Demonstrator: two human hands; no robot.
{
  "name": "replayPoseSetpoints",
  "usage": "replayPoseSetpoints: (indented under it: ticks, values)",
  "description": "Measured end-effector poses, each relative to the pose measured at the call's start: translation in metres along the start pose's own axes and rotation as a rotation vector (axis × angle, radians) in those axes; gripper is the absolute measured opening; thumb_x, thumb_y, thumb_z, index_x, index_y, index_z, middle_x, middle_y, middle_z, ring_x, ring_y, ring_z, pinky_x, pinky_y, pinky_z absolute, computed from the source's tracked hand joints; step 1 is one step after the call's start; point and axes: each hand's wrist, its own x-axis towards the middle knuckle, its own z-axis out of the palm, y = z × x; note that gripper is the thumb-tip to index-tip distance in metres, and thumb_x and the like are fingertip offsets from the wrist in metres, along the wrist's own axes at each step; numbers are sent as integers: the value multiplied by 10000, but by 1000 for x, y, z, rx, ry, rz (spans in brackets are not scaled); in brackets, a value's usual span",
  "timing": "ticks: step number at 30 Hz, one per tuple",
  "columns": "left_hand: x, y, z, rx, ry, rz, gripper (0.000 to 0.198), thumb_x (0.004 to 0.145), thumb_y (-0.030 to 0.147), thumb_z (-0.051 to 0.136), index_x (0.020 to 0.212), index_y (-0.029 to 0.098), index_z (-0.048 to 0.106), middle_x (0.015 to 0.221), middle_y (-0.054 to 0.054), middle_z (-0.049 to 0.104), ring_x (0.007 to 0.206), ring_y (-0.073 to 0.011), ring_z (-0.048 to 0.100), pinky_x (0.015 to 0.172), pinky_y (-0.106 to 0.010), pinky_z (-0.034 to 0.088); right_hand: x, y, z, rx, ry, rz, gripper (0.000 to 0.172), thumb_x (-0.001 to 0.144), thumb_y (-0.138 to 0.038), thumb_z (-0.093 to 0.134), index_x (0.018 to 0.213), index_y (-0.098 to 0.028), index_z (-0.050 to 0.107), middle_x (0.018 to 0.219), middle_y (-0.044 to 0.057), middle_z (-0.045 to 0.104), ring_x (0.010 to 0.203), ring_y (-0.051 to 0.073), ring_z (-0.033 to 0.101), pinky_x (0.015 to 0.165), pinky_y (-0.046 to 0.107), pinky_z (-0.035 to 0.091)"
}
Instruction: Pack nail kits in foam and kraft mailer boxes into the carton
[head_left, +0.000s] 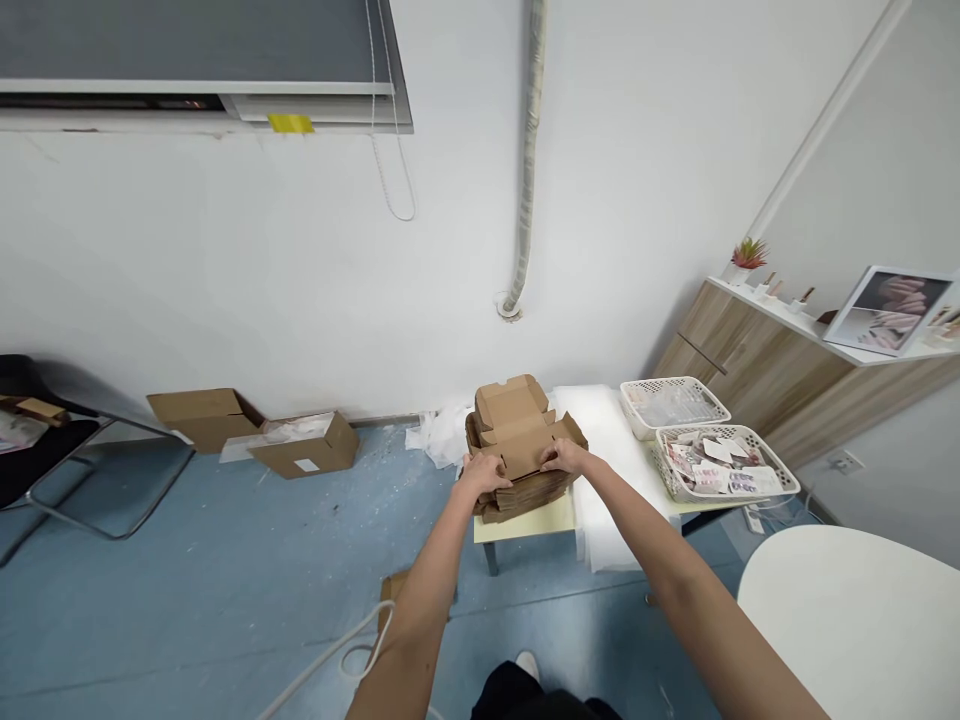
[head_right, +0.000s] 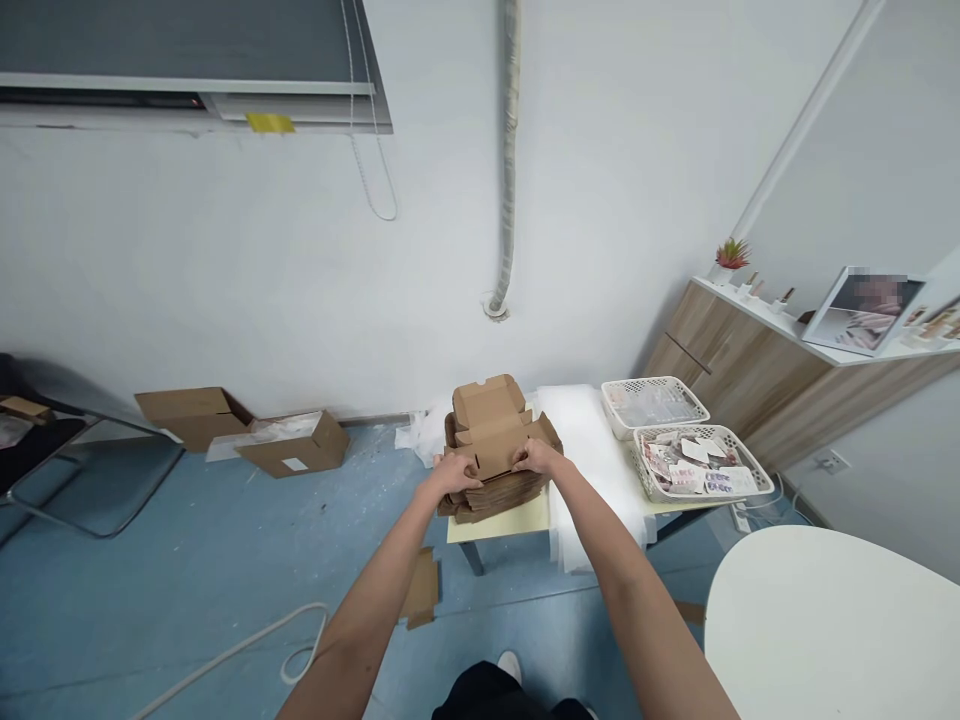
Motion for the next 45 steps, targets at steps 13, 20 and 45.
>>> replayPoseSetpoints:
  ticks: [13, 20, 45]
  values:
    - [1, 4, -8, 7, -20, -71, 454, 598, 583, 782, 840, 227, 635, 1027, -46, 677, 1077, -306, 564, 911, -395, 399, 7, -9, -9, 14, -22, 93, 136, 657, -343, 769, 735, -232, 755, 722, -21, 724, 756, 160, 662, 663, 228, 494]
    - [-7, 14, -2, 62, 143, 94, 111, 755, 311, 719, 780, 223, 656, 1034, -66, 632, 1121, -301, 528, 1056, -557, 280, -1, -27, 4, -378, 126, -45, 130, 666, -97, 684, 733, -208, 696, 906, 50, 718, 917, 215, 646, 797, 273, 475]
    - [-56, 414, 140, -13, 202, 1072, 494, 909, 65, 352, 1345, 191, 549, 1392, -84, 563, 1329, -213, 479, 1150, -418, 343, -501, 99, -4, -561, 900, 532, 508, 895, -22, 346, 1311, -199, 579, 1328, 109, 608, 1253, 247, 527, 1099, 451, 362]
